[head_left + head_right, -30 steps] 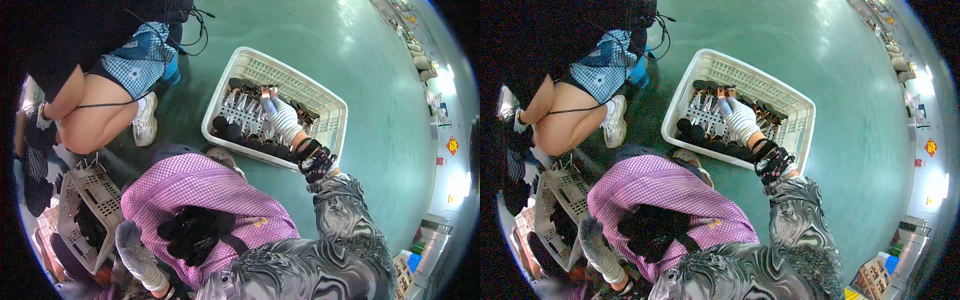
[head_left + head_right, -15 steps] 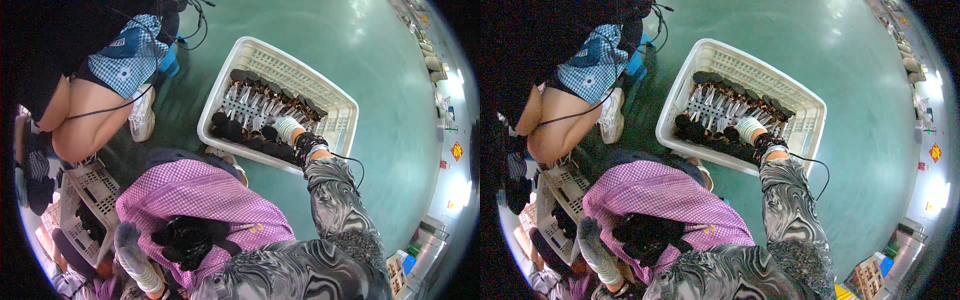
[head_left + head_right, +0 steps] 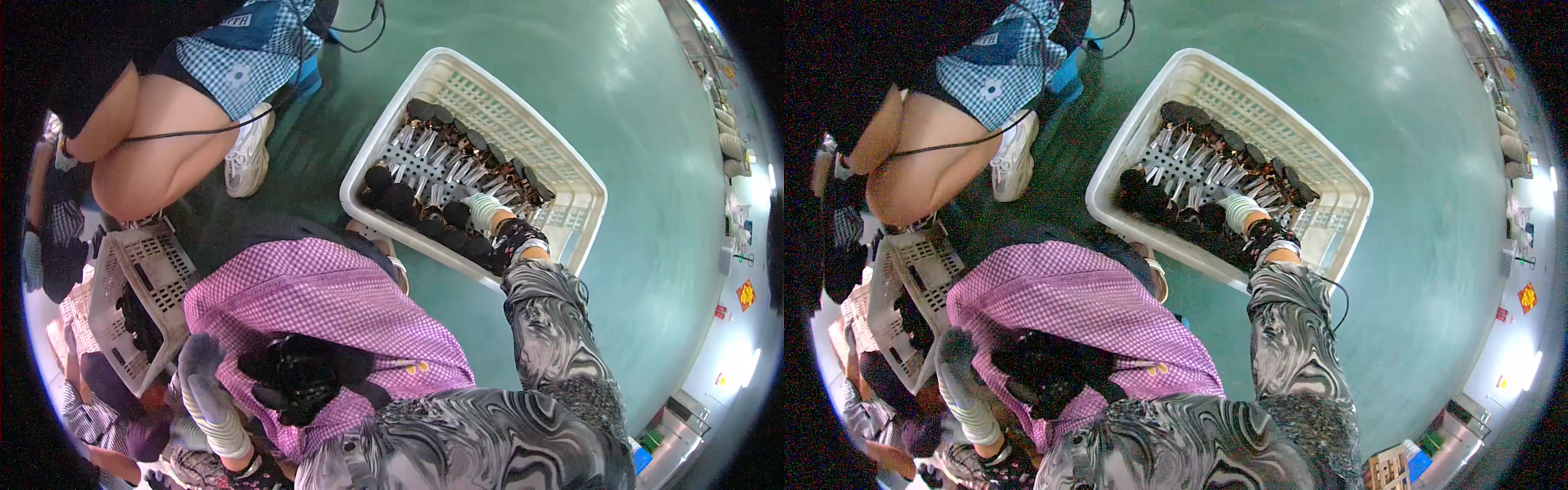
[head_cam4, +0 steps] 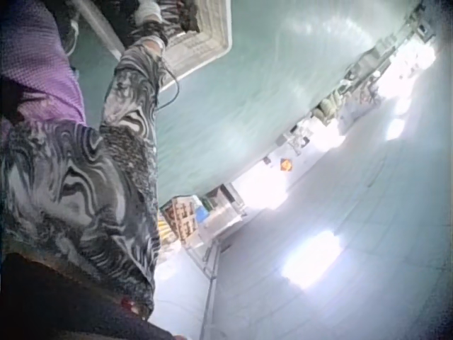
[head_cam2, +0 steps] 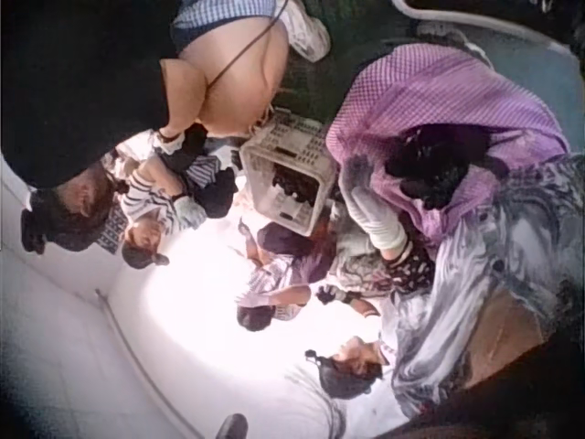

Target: Assembling small black plastic components by inserting metal pins and pressing them together using a small wedge tool.

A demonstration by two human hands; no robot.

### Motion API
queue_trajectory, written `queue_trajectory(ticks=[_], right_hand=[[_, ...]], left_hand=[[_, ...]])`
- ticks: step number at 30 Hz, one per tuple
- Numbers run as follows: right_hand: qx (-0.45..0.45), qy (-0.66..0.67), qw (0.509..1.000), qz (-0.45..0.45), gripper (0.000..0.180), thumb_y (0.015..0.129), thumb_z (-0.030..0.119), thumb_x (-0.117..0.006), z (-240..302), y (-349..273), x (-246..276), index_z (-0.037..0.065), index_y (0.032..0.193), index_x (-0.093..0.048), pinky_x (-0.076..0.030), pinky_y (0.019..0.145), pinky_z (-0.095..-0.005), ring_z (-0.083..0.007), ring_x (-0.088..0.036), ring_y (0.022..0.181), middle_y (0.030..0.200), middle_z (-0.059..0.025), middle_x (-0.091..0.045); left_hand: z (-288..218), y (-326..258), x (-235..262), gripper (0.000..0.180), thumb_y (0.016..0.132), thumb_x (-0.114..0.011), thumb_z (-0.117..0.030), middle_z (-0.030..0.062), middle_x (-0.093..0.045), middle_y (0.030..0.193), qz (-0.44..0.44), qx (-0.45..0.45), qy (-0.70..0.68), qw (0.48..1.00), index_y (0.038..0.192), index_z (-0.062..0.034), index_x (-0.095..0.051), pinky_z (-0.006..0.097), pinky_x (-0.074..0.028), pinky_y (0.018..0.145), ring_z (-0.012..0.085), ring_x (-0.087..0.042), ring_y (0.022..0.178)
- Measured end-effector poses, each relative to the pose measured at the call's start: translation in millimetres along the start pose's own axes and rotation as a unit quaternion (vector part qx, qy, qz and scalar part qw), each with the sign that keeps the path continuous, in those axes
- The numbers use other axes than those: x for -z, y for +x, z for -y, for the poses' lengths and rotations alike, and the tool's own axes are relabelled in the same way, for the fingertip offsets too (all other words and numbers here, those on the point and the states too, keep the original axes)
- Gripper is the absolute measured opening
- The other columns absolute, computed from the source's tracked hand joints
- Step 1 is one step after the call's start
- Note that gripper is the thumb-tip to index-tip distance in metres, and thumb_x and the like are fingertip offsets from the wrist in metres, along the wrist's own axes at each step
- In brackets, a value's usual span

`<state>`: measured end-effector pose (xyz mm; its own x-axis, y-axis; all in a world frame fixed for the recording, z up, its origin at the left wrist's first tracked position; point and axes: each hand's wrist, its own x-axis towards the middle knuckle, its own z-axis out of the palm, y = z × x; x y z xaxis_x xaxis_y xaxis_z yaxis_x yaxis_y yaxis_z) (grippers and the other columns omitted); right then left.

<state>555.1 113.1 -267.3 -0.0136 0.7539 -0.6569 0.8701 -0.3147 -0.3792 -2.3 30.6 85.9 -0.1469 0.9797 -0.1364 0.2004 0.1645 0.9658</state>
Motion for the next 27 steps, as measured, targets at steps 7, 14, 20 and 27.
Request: queue_trajectory(ticks=[7,14,20,27], right_hand=[[-0.047,-0.029,0.996,0.068,0.05,0.067,0.013,-0.063,74,-47,42,-0.001,0.114,-0.053,-0.045,0.084,-0.0337,-0.0296,-0.057,0.1,0.107,-0.019,-0.06],[-0.028,0.062,0.996,0.057,0.055,0.068,0.027,-0.064,95,-59,45,-0.003,0.113,-0.054,-0.045,0.082,-0.0344,-0.0276,-0.058,0.096,0.102,-0.0196,-0.061],[-0.04,0.008,0.998,0.052,0.052,0.069,0.025,-0.06,82,-65,51,-0.001,0.114,-0.055,-0.047,0.08,-0.0365,-0.0314,-0.06,0.091,0.099,-0.0202,-0.063],[-0.079,-0.033,0.99,0.109,0.051,0.07,0.025,-0.061,105,-67,54,0.001,0.115,-0.055,-0.046,0.085,-0.038,-0.0332,-0.057,0.099,0.108,-0.0205,-0.06]], left_hand=[[8,-5,14,0.053,0.095,-0.032,-0.036,0.0167,-0.049,0.124,0.026,-0.028,-0.002,0.999,0.128,0.0044,-0.038,0.042,-0.041,0.094,0.0279,-0.05,0.112],[11,-11,16,0.052,0.095,-0.032,-0.036,0.0167,-0.049,0.124,0.022,-0.032,-0.019,0.999,0.128,0.0045,-0.039,0.042,-0.04,0.095,0.0283,-0.049,0.113],[9,-10,12,0.051,0.096,-0.029,-0.035,0.0159,-0.049,0.124,0.02,-0.032,-0.005,0.999,0.127,0.0038,-0.041,0.041,-0.038,0.096,0.0275,-0.049,0.113],[7,-10,5,0.05,0.096,-0.029,-0.034,0.0159,-0.051,0.121,0.005,-0.029,-0.028,0.999,0.125,0.004,-0.042,0.04,-0.038,0.096,0.027,-0.05,0.111]])
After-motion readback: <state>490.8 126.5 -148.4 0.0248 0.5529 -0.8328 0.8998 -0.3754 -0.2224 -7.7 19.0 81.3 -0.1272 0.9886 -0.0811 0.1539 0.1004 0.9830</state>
